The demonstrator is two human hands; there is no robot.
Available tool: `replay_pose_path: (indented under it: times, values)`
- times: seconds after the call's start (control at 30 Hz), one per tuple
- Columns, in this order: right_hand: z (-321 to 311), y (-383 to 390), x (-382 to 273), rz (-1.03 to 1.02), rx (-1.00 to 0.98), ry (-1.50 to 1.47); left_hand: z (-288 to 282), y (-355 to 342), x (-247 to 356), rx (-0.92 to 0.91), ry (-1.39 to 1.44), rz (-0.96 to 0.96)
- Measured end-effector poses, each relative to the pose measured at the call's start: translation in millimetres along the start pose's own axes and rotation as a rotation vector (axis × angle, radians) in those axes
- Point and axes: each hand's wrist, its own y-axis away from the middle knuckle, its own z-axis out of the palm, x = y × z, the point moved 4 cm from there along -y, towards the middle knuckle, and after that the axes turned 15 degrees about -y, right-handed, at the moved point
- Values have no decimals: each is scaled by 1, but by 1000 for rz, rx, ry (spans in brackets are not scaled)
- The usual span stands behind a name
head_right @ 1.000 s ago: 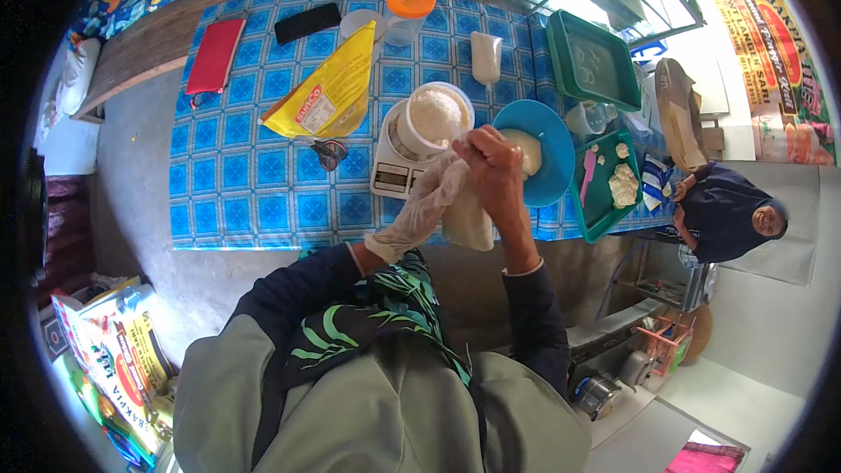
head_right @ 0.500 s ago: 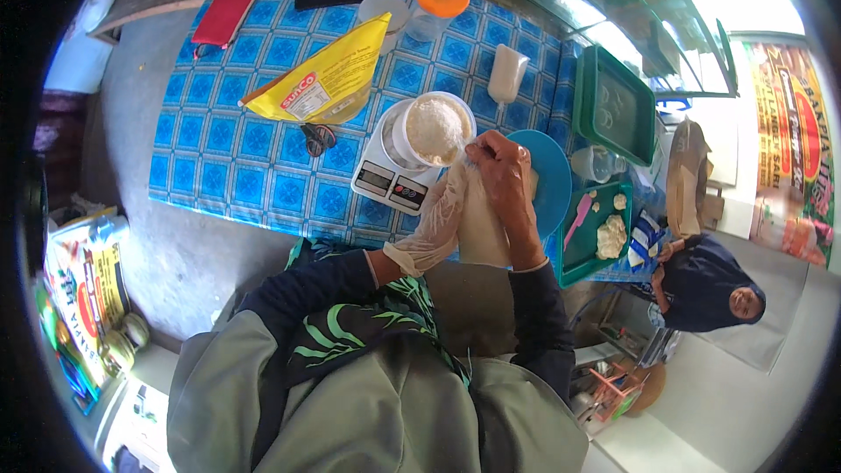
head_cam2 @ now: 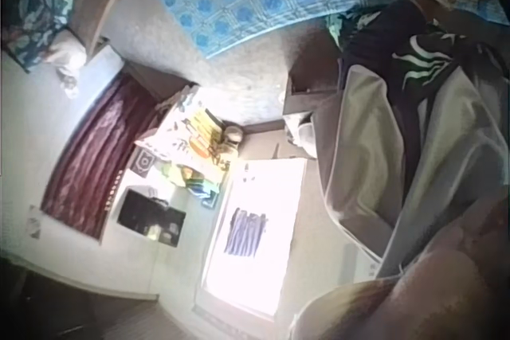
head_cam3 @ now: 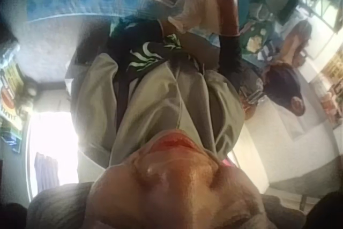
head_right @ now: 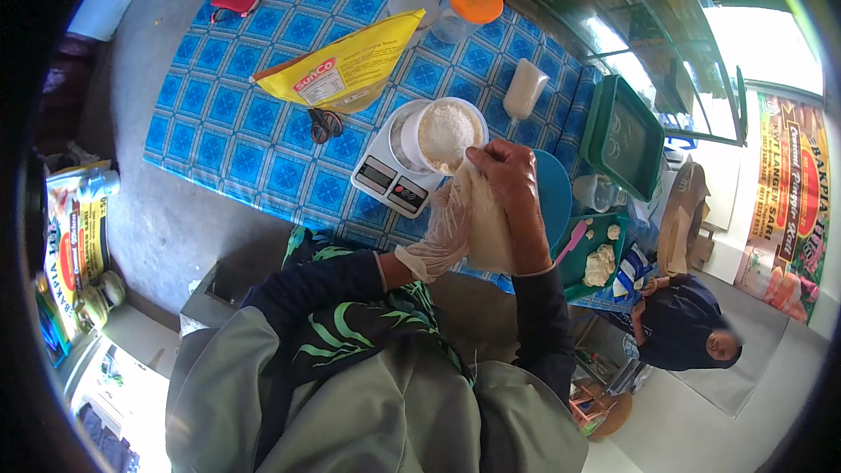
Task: The person weighs flour on a scale, pours it into a container, and mixes liquid in a glass using a spoon.
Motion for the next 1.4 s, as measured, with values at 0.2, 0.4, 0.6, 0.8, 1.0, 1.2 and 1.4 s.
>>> replay_pose_path:
  times: [0.2,0.4,0.6,0.8,1.0,1.2,1.4]
  values:
    - [1,2,-4,-51,-32,14,2,2,1,-4,37,4]
    - [4,3,-5,-25,-47,-41,3,4,3,63,1,41]
    - [4,11,-19,26,-91,-144,5,10,8,59,-103,71]
    - [3,12,-6,69,-79,-270,6,13,8,56,-151,110]
    - [5,14,-1,69,-69,-223,5,16,8,49,-118,72]
    - [8,19,-3,98,-71,-285,5,21,10,61,-150,104]
    - [13,23,-1,87,-64,-319,1,23,12,66,-164,96]
